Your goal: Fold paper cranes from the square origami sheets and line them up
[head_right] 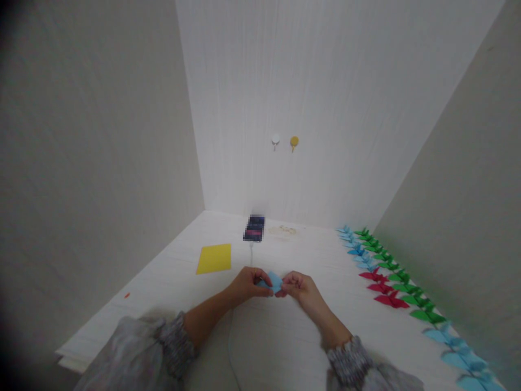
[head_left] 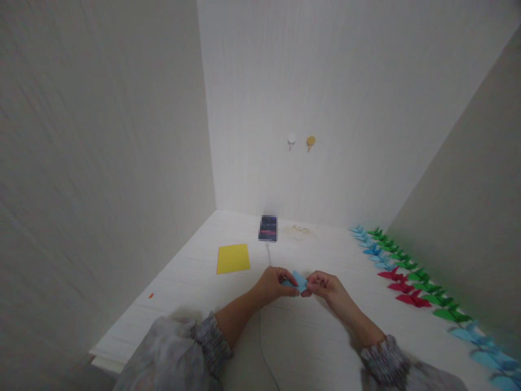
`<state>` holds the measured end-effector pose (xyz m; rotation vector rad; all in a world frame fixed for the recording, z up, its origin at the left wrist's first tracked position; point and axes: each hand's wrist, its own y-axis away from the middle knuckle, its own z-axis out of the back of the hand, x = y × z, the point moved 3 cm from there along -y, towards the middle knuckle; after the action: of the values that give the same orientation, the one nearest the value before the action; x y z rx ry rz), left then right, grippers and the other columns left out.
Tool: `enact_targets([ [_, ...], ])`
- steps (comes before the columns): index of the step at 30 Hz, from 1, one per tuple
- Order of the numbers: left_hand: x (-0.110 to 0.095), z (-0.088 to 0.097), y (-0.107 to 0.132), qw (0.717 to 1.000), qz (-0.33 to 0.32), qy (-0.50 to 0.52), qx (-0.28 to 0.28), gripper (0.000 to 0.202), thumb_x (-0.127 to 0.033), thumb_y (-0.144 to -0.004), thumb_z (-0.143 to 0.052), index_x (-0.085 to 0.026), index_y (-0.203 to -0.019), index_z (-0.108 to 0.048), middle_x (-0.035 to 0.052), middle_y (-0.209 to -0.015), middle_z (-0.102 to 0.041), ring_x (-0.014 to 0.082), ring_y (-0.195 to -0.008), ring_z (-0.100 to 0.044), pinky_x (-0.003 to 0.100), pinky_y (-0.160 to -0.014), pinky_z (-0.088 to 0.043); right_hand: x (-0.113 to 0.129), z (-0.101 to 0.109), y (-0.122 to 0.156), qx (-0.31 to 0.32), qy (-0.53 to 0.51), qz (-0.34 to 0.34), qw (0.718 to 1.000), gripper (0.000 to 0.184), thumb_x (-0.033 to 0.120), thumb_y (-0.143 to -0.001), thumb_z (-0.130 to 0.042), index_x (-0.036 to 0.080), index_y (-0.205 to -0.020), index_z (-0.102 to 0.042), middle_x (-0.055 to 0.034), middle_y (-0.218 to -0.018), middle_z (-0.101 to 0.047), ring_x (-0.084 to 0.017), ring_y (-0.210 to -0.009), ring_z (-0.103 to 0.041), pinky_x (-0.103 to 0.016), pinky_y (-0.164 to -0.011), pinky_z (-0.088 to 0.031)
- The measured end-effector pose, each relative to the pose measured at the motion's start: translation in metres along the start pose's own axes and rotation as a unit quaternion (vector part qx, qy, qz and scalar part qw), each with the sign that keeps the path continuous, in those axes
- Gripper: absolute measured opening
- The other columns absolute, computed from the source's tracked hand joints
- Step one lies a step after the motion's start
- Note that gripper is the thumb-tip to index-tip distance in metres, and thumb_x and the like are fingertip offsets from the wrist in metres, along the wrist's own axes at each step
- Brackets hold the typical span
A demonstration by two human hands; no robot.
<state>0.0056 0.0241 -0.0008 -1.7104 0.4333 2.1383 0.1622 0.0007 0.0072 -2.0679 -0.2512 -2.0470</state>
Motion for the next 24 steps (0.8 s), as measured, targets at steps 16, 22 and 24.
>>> enact_targets([
  [16,0.000,0.003,-0.001,1.000,-0.009,0.012,0.013,0.035,-0.032,-0.044,-0.070,-0.012,-0.072,-0.062,-0.0019,-0.056,-0.055,0.0065,-0.049,-0.043,0.020,-0.049,-0.033,0.009,-0.004,0.005,-0.006,0.036,-0.010,0.999,0.023,0.033,-0.061,-0.063,0.015,-0.061,-0.050,0.0006,-0.050,-0.060,-0.011,-0.045,-0.055,-0.024,-0.048,-0.041],
  [22,-0.001,0.001,0.000,0.997,0.013,0.074,0.021,0.037,-0.031,-0.041,-0.072,-0.011,-0.071,-0.062,0.0017,-0.062,-0.060,0.0103,-0.056,-0.051,0.023,-0.055,-0.039,0.002,-0.001,0.002,0.013,0.000,0.016,1.000,0.024,0.033,-0.061,-0.064,0.015,-0.062,-0.047,0.0001,-0.055,-0.060,-0.011,-0.043,-0.055,-0.025,-0.045,-0.043],
  [24,0.000,0.000,0.000,0.995,0.020,0.090,0.026,0.038,-0.031,-0.042,-0.071,-0.011,-0.072,-0.062,0.0021,-0.063,-0.060,0.0109,-0.057,-0.053,0.024,-0.056,-0.041,0.001,0.000,0.001,0.014,-0.007,0.020,1.000,0.026,0.033,-0.061,-0.064,0.016,-0.063,-0.046,0.0006,-0.055,-0.060,-0.012,-0.043,-0.056,-0.025,-0.044,-0.044],
])
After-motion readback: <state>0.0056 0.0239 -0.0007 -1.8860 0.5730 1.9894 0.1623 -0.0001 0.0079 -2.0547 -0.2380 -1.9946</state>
